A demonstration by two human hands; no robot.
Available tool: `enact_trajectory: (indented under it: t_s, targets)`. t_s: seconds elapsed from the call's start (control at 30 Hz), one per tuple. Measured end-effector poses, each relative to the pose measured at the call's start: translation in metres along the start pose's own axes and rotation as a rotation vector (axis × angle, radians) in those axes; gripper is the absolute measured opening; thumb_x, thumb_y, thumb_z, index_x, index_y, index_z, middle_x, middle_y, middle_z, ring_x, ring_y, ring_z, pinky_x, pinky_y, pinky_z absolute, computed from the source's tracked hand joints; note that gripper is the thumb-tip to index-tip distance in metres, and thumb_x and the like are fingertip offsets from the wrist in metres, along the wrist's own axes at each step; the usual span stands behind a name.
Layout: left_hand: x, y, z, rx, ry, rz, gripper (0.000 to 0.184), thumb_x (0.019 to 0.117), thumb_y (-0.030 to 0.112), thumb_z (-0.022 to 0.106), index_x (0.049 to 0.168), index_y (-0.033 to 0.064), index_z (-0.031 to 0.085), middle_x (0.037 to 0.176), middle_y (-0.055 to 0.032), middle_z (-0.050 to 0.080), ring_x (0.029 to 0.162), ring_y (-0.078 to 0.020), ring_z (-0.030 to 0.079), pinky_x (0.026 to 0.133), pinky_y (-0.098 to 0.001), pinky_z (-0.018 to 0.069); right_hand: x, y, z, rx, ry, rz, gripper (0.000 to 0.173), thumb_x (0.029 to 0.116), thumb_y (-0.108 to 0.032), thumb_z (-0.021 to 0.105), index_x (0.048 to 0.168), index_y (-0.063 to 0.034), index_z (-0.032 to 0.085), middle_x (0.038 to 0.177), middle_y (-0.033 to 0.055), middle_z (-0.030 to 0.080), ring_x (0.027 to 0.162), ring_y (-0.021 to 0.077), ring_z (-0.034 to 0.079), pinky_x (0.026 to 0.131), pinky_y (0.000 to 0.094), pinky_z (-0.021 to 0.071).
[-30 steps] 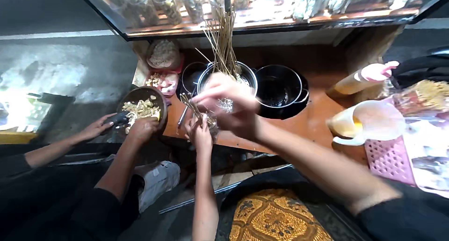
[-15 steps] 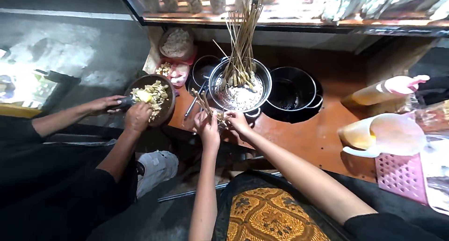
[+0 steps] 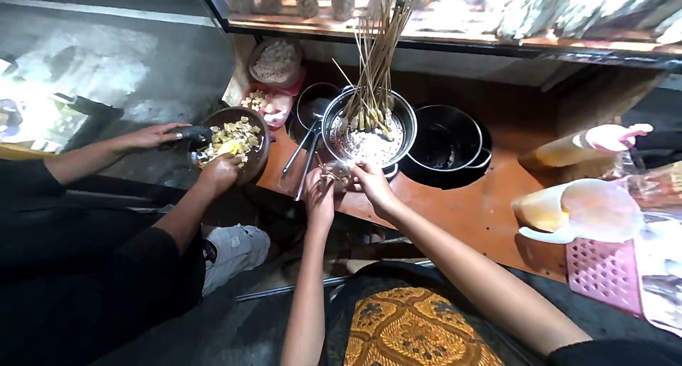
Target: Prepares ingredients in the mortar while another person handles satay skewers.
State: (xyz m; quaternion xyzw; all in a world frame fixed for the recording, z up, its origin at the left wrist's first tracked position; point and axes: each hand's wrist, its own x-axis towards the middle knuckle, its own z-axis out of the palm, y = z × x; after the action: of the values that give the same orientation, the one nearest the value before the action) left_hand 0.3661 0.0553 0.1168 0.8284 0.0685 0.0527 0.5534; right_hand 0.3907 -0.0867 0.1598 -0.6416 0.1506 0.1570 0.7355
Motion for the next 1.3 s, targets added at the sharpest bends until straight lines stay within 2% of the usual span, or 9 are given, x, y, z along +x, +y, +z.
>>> enact_trajectory:
  t_s: [0.27,0.37,0.43,0.57,0.73,1.07,1.17,1.23,1.3]
  targets:
    - [-0.011,0.02,-0.015,-0.065,0.03,0.138,0.027,0.0907,0.005,0.064,0.115,-0.0021,0.071,0.12,-0.0161,0.067,0.103,-0.0154,0.069,0.08,-0.0284,0.0609,0.002,0.009,-0.015,-0.225,-0.016,-0.206,0.014,0.0961,-0.006,0.06,0.105,0.0007,0.068,0.089,0.0091,0.068,0.073,0.0136,0.066,0.065,0.0323,0.0584]
    - [-0.014,0.022,-0.019,0.064,-0.082,0.004,0.031,0.0936,0.009,0.066,0.123,0.0032,0.071,0.128,-0.018,0.064,0.111,-0.0215,0.067,0.092,-0.0351,0.058,0.001,0.012,-0.018,-0.287,-0.011,-0.197,0.014,0.0972,-0.004,0.056,0.101,0.0013,0.068,0.084,0.0074,0.066,0.064,0.0113,0.061,0.058,0.0301,0.0531]
    - [-0.011,0.031,-0.025,0.137,-0.102,-0.003,0.035,0.0927,0.008,0.066,0.127,0.0064,0.072,0.125,-0.0166,0.067,0.113,-0.022,0.066,0.097,-0.0373,0.0546,-0.002,0.006,-0.014,-0.306,-0.012,-0.193,0.015,0.098,-0.004,0.055,0.103,0.0016,0.068,0.086,0.0085,0.067,0.069,0.0139,0.063,0.063,0.0339,0.055]
    - [-0.009,0.051,-0.029,-0.038,-0.044,-0.088,0.029,0.0994,0.001,0.058,0.125,0.0029,0.071,0.113,-0.0123,0.073,0.083,-0.0111,0.072,0.072,-0.0289,0.0618,-0.004,-0.001,-0.008,-0.402,-0.036,-0.271,0.018,0.0998,-0.008,0.056,0.106,-0.001,0.071,0.095,0.01,0.072,0.086,0.0169,0.069,0.081,0.0389,0.0573]
    - [-0.01,0.061,-0.032,0.062,0.084,0.046,0.024,0.0959,0.0,0.062,0.115,0.0045,0.076,0.101,-0.0096,0.074,0.069,-0.0079,0.07,0.064,-0.025,0.0615,0.0,-0.024,-0.01,-0.614,-0.071,-0.193,0.04,0.0996,-0.012,0.054,0.139,-0.0079,0.057,0.088,0.0136,0.067,0.078,0.0276,0.066,0.077,0.0484,0.055]
    - [-0.003,0.068,-0.038,0.184,0.108,-0.036,0.025,0.0905,0.004,0.07,0.115,0.0009,0.075,0.099,-0.0126,0.077,0.084,-0.0155,0.075,0.08,-0.0313,0.061,-0.004,-0.063,-0.001,-1.05,-0.104,-0.098,0.109,0.0835,0.0,0.072,0.167,-0.0192,0.005,0.109,0.0237,0.071,0.103,0.0439,0.07,0.094,0.0595,0.0538]
    - [-0.014,0.044,-0.047,-0.238,0.216,0.204,0.035,0.1033,0.008,0.049,0.128,-0.0148,0.059,0.094,-0.0127,0.076,0.076,-0.0142,0.075,0.071,-0.032,0.0646,-0.004,-0.074,0.0,-1.094,-0.124,-0.097,0.11,0.0839,-0.003,0.074,0.167,-0.0228,0.005,0.112,0.0234,0.071,0.104,0.0437,0.07,0.092,0.0606,0.0542]
    - [-0.025,0.021,-0.047,-0.349,0.235,0.325,0.068,0.1072,0.042,0.044,0.141,-0.017,0.04,0.115,-0.0117,0.072,0.093,-0.013,0.074,0.08,-0.0322,0.0635,-0.003,-0.076,-0.002,-1.083,-0.144,-0.084,0.103,0.0843,-0.004,0.074,0.166,-0.0204,0.014,0.116,0.024,0.07,0.108,0.0441,0.069,0.095,0.0608,0.0532]
    - [-0.028,-0.01,-0.034,-0.279,0.189,0.319,0.099,0.0946,0.053,0.064,0.148,-0.0195,0.023,0.141,-0.0297,0.053,0.124,-0.0287,0.061,0.097,-0.0423,0.056,0.0,-0.076,-0.002,-1.037,-0.17,-0.088,0.094,0.0841,-0.003,0.073,0.163,-0.0179,0.025,0.116,0.0248,0.07,0.11,0.0444,0.068,0.096,0.0616,0.0523]
